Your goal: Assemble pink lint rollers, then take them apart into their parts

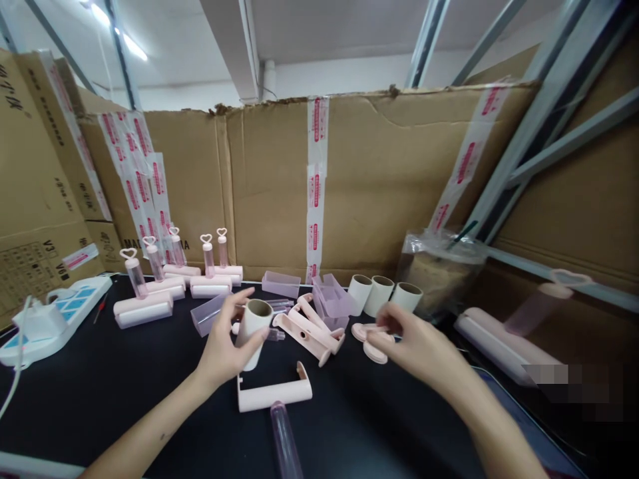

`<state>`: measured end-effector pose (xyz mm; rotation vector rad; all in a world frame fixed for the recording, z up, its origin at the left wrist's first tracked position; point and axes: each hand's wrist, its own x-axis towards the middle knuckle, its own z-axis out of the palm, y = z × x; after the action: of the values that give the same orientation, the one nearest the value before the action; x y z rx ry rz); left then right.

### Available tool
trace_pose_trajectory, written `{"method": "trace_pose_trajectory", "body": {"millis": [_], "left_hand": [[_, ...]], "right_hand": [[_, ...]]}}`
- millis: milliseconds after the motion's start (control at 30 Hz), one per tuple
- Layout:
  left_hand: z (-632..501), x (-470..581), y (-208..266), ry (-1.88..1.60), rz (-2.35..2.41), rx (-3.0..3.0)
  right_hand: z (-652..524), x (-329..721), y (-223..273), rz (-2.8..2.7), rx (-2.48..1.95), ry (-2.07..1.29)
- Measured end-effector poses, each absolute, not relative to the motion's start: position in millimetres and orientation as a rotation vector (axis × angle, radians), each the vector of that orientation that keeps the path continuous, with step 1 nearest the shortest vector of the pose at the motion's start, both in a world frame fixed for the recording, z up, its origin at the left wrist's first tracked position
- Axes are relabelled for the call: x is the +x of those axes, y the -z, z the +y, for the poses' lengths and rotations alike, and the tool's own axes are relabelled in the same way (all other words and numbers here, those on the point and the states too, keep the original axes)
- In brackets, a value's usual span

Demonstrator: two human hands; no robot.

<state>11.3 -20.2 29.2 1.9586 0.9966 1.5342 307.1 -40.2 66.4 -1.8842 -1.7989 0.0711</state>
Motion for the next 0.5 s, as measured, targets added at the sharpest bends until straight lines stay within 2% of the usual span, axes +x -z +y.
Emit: {"method": "trace_pose_trajectory", "body": {"millis": [100, 200, 333, 500], "left_hand": [[-14, 8, -31, -1.586, 0.931, 1.671], [-10, 7, -32, -1.618, 0.943, 1.571], [-11, 8, -34, -1.616, 0.973, 1.484], [-14, 14, -39, -1.647, 0.829, 1.228]], "right_hand": [[-34, 346, -63, -1.703, -2.241, 0.021], [-30, 367, -49, -1.694, -2.353, -0.095], [-20, 372, -30, -1.74, -2.367, -0.236], [-13, 373, -18, -1.804, -2.184, -0.196]]}}
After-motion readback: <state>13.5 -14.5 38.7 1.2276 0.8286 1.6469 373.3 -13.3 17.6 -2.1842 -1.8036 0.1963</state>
